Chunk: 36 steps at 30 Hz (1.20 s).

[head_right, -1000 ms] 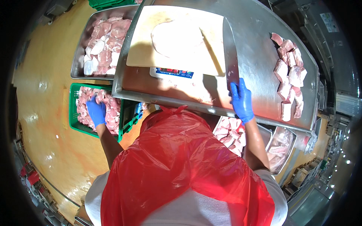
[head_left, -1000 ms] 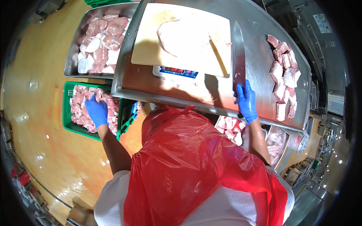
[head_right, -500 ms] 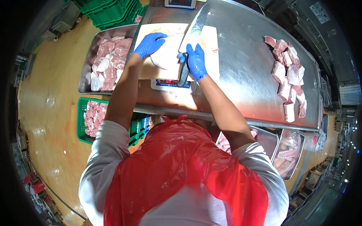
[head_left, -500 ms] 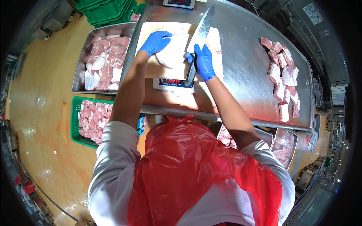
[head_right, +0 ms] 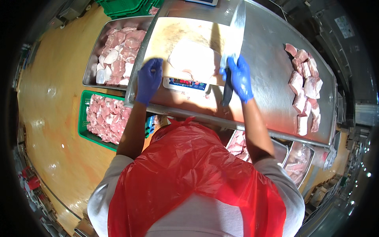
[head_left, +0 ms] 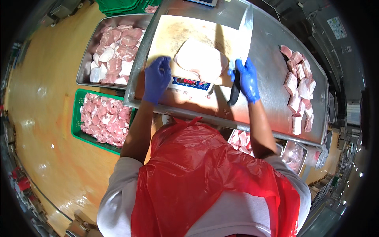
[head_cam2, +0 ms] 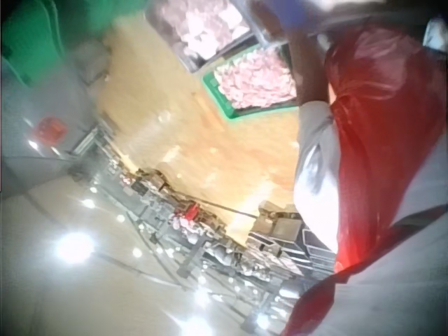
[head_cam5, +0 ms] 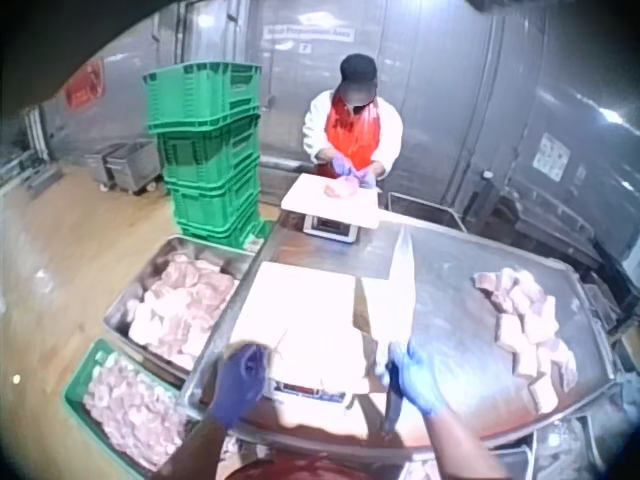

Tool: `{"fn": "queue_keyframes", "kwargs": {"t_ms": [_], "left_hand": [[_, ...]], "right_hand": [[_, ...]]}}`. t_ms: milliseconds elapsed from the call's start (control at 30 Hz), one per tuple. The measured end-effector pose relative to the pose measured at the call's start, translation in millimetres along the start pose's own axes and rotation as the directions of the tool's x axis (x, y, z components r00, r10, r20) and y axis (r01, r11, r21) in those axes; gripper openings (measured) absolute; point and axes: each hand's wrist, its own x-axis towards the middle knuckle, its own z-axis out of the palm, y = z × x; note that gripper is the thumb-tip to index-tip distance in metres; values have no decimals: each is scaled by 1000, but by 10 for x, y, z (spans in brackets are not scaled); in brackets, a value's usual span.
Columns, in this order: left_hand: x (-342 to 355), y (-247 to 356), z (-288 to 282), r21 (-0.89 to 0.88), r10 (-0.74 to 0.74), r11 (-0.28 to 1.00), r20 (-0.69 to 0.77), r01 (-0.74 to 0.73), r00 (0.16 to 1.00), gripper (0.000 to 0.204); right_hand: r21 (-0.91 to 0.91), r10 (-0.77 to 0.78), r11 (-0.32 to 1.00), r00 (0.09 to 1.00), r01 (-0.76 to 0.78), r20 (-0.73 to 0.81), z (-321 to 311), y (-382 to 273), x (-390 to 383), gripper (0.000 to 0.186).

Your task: The person cuts large pieces of raw meat into smaller chunks using a knife on a cutting board. The cut pieces are placed into a green basket and a metal tray. The person wears blue gloves and a red apron.

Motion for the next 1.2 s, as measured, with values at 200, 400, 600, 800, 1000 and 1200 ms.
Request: {"fn": "queue_keyframes", "kwargs": {"t_ms": [200, 400, 600, 800, 1000, 1200], "left_hand": [[454, -301, 329, -93, 219, 973, 97, -210, 971, 27], [44, -6, 435, -35, 31, 999, 20, -31, 999, 33], [-116, 19, 608, 107, 321, 946, -175, -306, 931, 25], [-131, 5, 625, 175, 181, 972, -129, -157, 975, 6], [-201, -54, 340, 327, 131, 941, -117, -86, 984, 8], [-297, 64, 236, 155, 28, 988, -202, 4, 979, 12]], "right_hand": [[368, 107, 925, 994, -97, -8, 333, 367, 144, 12], [97, -52, 994, 998, 56, -37, 269, 126, 640, 18], [-581, -205, 782, 973, 227, 105, 437, 226, 96, 27], [-734, -309, 480, 876, 481, 371, 990, 343, 100, 20], [-891, -9, 348, 951, 292, 309, 357, 402, -733, 21], [-962, 207, 196, 950, 192, 232, -521, 89, -1377, 17]]}}
